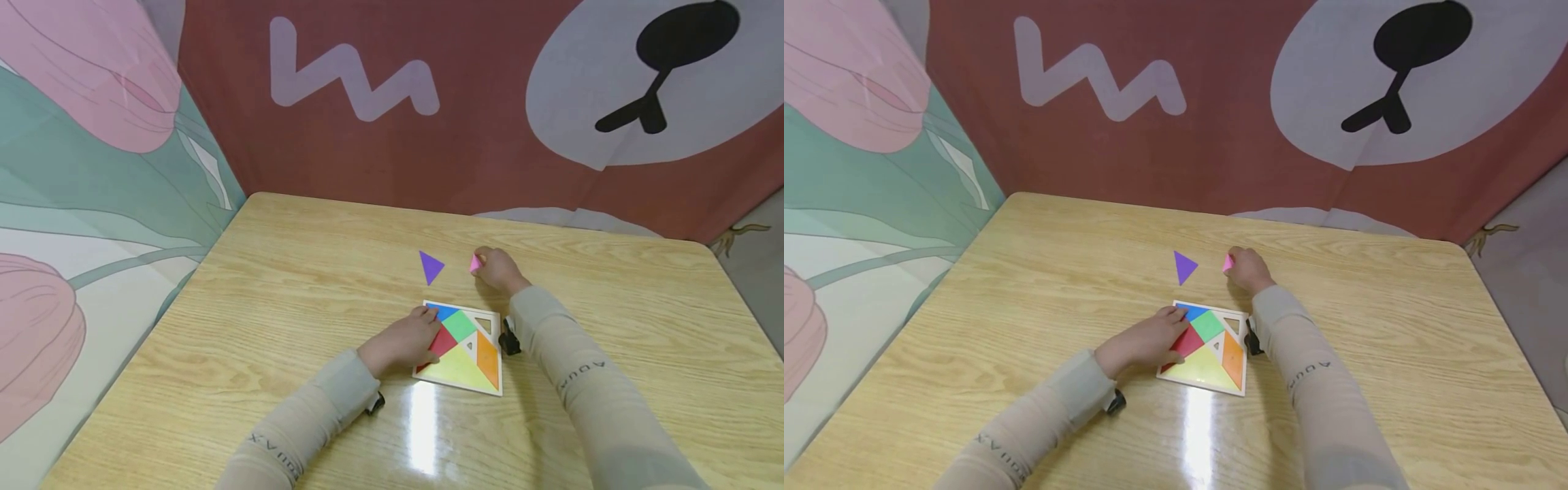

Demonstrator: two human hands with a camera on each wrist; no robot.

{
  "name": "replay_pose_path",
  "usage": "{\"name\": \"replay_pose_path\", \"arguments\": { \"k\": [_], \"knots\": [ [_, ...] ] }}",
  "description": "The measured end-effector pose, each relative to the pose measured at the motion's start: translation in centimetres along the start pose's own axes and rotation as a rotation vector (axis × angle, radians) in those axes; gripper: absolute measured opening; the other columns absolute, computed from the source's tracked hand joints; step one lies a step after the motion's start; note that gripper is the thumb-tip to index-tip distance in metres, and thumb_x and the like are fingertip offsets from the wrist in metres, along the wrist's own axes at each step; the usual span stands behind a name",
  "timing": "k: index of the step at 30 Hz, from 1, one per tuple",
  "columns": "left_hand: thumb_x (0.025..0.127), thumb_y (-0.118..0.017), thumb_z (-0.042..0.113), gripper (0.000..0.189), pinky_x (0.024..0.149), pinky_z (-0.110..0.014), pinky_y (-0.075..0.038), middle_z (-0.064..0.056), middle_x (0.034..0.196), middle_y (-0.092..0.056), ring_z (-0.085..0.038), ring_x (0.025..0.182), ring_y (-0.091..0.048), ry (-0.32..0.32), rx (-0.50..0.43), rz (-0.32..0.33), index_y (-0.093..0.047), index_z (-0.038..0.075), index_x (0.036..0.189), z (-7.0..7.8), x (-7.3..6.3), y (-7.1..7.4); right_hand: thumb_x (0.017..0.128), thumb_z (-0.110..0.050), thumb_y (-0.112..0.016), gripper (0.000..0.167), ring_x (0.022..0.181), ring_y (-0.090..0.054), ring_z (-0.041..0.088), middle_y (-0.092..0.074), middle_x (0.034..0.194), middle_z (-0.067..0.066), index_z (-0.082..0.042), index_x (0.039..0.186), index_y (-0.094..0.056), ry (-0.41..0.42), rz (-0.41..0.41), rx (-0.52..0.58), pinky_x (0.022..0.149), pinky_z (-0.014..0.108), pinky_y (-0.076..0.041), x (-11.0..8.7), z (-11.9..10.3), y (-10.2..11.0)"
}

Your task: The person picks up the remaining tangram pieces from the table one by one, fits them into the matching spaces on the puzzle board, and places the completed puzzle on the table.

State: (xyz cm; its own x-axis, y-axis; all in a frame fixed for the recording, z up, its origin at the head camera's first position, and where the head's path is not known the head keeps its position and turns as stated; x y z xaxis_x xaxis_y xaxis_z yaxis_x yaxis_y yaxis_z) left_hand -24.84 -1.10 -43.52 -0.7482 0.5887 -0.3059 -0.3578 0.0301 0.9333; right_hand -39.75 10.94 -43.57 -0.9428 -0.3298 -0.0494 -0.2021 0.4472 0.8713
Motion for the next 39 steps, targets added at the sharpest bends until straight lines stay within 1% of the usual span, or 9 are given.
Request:
{"name": "replay_pose_path", "arguments": {
  "k": [3, 7, 10, 14, 19, 23, 29, 33, 39],
  "knots": [
    [0.082, -0.057, 0.034, 0.062, 0.101, -0.027, -0.021, -0.014, 0.138, -0.023, -0.026, 0.126, -0.018, 0.002, -0.003, -0.001, -0.036, 0.002, 0.13, 0.0, 0.0, 0.1, 0.076, -0.006, -0.061, 0.043, 0.097, -0.048, 0.039, -0.054, 0.101, 0.028, 0.008, 0.114, -0.047, 0.005, 0.005, 0.011, 0.089, 0.046, -0.035, -0.1, -0.1, 0.1],
    [0.081, -0.057, 0.034, 0.062, 0.101, -0.026, -0.021, -0.014, 0.138, -0.024, -0.025, 0.126, -0.019, 0.003, 0.005, 0.0, -0.037, 0.002, 0.13, 0.0, 0.1, 0.1, 0.074, -0.004, -0.061, 0.038, 0.086, -0.051, 0.036, -0.057, 0.09, 0.025, 0.006, 0.109, -0.05, 0.021, 0.017, 0.015, 0.084, 0.046, -0.038, -0.1, -0.2, 0.2],
    [0.081, -0.057, 0.034, 0.062, 0.101, -0.026, -0.02, -0.014, 0.138, -0.024, -0.026, 0.126, -0.019, 0.002, 0.013, 0.002, -0.037, 0.002, 0.13, -0.1, 0.0, 0.1, 0.073, -0.003, -0.062, 0.036, 0.083, -0.051, 0.034, -0.058, 0.087, 0.023, 0.006, 0.106, -0.051, 0.037, 0.025, 0.01, 0.081, 0.046, -0.039, -0.1, -0.4, 0.3],
    [0.082, -0.057, 0.034, 0.062, 0.101, -0.026, -0.019, -0.014, 0.138, -0.024, -0.026, 0.126, -0.019, 0.005, 0.006, 0.003, -0.037, 0.002, 0.13, -0.1, 0.0, 0.1, 0.072, -0.001, -0.062, 0.036, 0.077, -0.051, 0.032, -0.058, 0.084, 0.022, 0.007, 0.105, -0.05, 0.043, 0.045, 0.004, 0.077, 0.044, -0.041, 0.0, -0.6, 0.4],
    [0.082, -0.057, 0.034, 0.061, 0.101, -0.026, -0.019, -0.014, 0.138, -0.024, -0.026, 0.127, -0.018, 0.007, -0.003, 0.004, -0.036, 0.002, 0.13, -0.1, -0.1, 0.2, 0.075, -0.001, -0.057, 0.031, 0.067, -0.048, 0.027, -0.058, 0.074, 0.018, 0.007, 0.104, -0.047, 0.044, 0.071, -0.014, 0.069, 0.042, -0.042, -0.1, -0.7, 0.8],
    [0.082, -0.057, 0.034, 0.062, 0.101, -0.026, -0.019, -0.015, 0.138, -0.024, -0.026, 0.127, -0.018, 0.006, -0.004, 0.001, -0.036, 0.002, 0.131, 0.0, 0.0, 0.2, 0.078, 0.0, -0.053, 0.027, 0.063, -0.047, 0.025, -0.056, 0.067, 0.014, 0.006, 0.103, -0.046, 0.031, 0.074, -0.014, 0.063, 0.039, -0.042, -0.3, -0.4, 1.0],
    [0.081, -0.057, 0.036, 0.064, 0.102, -0.025, -0.018, -0.015, 0.138, -0.024, -0.026, 0.126, -0.019, 0.0, 0.013, 0.001, -0.036, 0.001, 0.13, 0.0, 0.1, 0.1, 0.075, 0.006, -0.051, 0.026, 0.067, -0.055, 0.027, -0.06, 0.075, 0.019, 0.003, 0.101, -0.046, 0.012, 0.091, 0.036, 0.06, 0.037, -0.045, -0.6, 0.4, 1.0],
    [0.082, -0.056, 0.037, 0.065, 0.102, -0.025, -0.016, -0.015, 0.138, -0.024, -0.026, 0.126, -0.018, -0.009, 0.02, 0.001, -0.035, 0.0, 0.13, 0.1, 0.0, 0.1, 0.075, 0.006, -0.049, 0.025, 0.069, -0.056, 0.03, -0.059, 0.078, 0.022, 0.004, 0.1, -0.046, 0.009, 0.105, 0.072, 0.06, 0.037, -0.046, -0.9, 0.4, 1.1],
    [0.082, -0.056, 0.037, 0.065, 0.102, -0.026, -0.015, -0.015, 0.138, -0.024, -0.027, 0.126, -0.018, -0.012, 0.022, 0.001, -0.035, 0.0, 0.13, 0.1, 0.0, 0.1, 0.073, 0.009, -0.047, 0.025, 0.072, -0.056, 0.034, -0.059, 0.08, 0.025, 0.004, 0.097, -0.047, 0.046, 0.162, 0.083, 0.061, 0.041, -0.046, -1.3, 0.1, 1.7]
  ]
}}
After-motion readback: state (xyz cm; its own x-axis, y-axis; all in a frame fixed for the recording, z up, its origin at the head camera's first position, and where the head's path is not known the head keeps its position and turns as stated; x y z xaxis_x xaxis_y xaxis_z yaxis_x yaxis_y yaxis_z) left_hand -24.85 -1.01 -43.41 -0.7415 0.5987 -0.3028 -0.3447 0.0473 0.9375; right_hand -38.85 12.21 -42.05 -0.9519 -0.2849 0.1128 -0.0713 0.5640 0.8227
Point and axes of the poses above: each hand's wrist, its own x-axis towards the middle knuckle, its own y-axis out of the back of the hand, z = x × y, the point moved 8 cm from there along x, towards the middle knuckle
